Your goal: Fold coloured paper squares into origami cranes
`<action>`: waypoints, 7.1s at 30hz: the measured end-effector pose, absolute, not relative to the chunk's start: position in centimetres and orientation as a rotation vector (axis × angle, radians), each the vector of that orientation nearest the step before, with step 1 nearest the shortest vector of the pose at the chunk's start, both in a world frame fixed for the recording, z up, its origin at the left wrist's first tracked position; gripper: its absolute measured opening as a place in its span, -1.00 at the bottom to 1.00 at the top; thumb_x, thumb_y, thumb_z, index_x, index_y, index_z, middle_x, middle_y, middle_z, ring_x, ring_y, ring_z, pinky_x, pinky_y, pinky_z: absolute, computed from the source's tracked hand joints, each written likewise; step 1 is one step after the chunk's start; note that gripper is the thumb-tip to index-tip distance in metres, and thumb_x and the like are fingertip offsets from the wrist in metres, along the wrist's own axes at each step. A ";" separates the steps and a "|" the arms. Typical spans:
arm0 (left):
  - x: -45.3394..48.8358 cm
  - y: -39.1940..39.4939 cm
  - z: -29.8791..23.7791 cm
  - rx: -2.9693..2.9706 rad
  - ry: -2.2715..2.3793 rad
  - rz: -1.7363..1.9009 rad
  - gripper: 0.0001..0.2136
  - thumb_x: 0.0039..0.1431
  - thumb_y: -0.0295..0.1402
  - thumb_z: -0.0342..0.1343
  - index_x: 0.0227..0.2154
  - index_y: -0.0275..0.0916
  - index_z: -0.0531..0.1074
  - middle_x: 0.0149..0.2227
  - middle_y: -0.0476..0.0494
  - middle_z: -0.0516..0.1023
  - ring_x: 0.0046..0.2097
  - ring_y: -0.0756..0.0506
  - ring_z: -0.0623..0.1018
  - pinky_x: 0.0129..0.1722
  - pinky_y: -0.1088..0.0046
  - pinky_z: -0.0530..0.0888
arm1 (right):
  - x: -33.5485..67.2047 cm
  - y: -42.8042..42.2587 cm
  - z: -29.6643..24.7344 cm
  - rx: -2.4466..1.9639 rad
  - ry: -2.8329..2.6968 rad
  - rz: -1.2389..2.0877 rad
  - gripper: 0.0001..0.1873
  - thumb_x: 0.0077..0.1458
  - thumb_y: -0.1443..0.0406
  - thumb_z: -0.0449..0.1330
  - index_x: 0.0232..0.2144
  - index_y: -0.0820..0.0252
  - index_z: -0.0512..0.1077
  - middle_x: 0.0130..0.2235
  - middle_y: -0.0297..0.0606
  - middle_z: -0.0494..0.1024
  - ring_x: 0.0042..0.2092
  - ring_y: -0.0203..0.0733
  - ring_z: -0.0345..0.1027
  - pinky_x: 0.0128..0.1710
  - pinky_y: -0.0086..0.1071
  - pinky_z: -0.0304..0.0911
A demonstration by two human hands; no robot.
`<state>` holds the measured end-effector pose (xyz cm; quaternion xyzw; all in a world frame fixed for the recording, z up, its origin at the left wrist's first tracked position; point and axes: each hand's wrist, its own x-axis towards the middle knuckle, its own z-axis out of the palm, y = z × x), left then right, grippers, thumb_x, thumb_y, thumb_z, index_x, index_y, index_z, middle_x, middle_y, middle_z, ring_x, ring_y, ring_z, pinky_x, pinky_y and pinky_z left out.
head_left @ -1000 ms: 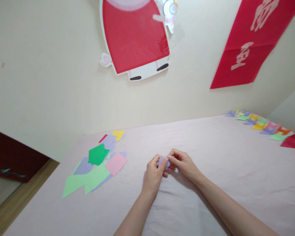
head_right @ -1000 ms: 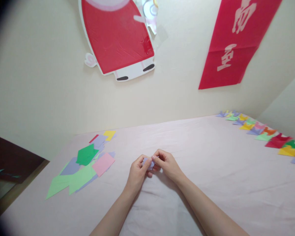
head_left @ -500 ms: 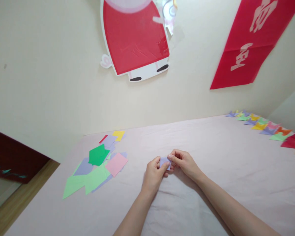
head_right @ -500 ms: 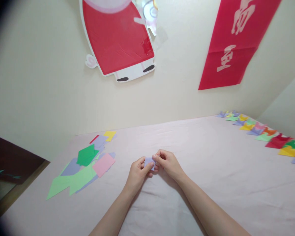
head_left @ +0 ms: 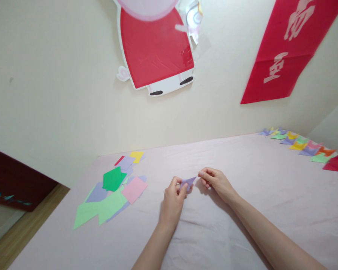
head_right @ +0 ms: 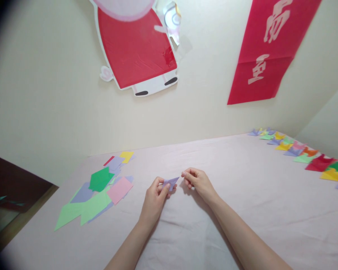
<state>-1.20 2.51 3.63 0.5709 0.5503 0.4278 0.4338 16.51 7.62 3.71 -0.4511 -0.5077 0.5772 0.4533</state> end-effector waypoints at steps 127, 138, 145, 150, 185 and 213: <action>-2.6 3.4 3.5 2.121 1.655 0.896 -0.91 0.28 -0.37 0.07 -0.35 -0.17 0.41 -0.34 -0.02 0.51 -0.26 -0.09 0.45 -0.20 0.35 0.30 | 13.8 7.9 2.8 -1.349 -2.151 0.762 -0.94 0.01 0.33 0.33 -0.49 0.13 0.54 -0.35 -0.29 0.50 -0.18 -0.11 0.26 -0.14 -0.25 0.04; -3.1 3.0 4.1 1.947 1.557 0.900 -0.88 0.28 -0.34 -0.01 -0.32 -0.16 0.42 -0.31 -0.06 0.51 -0.25 -0.10 0.47 -0.20 0.38 0.39 | 14.5 8.0 3.5 -1.254 -2.186 0.846 -0.94 0.04 0.35 0.31 -0.46 0.13 0.54 -0.34 -0.31 0.52 -0.17 -0.12 0.26 -0.09 -0.21 0.04; -3.0 2.8 4.1 2.031 1.614 0.910 -0.89 0.26 -0.38 0.00 -0.33 -0.14 0.42 -0.35 -0.02 0.50 -0.28 -0.08 0.47 -0.23 0.43 0.37 | 14.6 7.9 3.9 -1.224 -2.198 0.853 -0.95 0.05 0.37 0.31 -0.45 0.15 0.53 -0.33 -0.31 0.52 -0.17 -0.13 0.26 -0.09 -0.23 0.05; -2.7 2.7 4.0 1.930 1.629 0.984 -0.87 0.24 -0.35 0.03 -0.39 -0.16 0.44 -0.39 0.00 0.48 -0.31 -0.05 0.47 -0.26 0.45 0.36 | 14.6 8.0 3.7 -1.198 -2.207 0.837 -0.93 0.05 0.34 0.32 -0.46 0.15 0.52 -0.35 -0.32 0.50 -0.18 -0.14 0.25 -0.09 -0.23 0.06; -2.1 2.7 4.0 1.801 1.559 1.148 -0.86 0.29 -0.24 0.03 -0.27 -0.18 0.41 -0.22 -0.10 0.49 -0.15 -0.12 0.46 -0.10 0.31 0.37 | 14.1 7.8 3.4 -0.999 -1.936 0.973 -0.89 0.06 0.36 0.24 -0.51 0.16 0.44 -0.45 -0.35 0.46 -0.28 -0.19 0.25 -0.17 -0.30 0.12; 0.2 2.7 3.3 1.089 1.206 1.258 -0.65 0.06 -0.43 0.14 -0.05 -0.23 0.43 0.02 -0.25 0.52 0.12 -0.21 0.45 0.17 0.24 0.31 | 13.3 6.2 4.1 -0.921 -2.092 0.512 -0.77 0.16 0.41 0.07 -0.15 0.12 0.41 -0.31 -0.22 0.50 -0.27 -0.15 0.33 -0.25 -0.33 0.23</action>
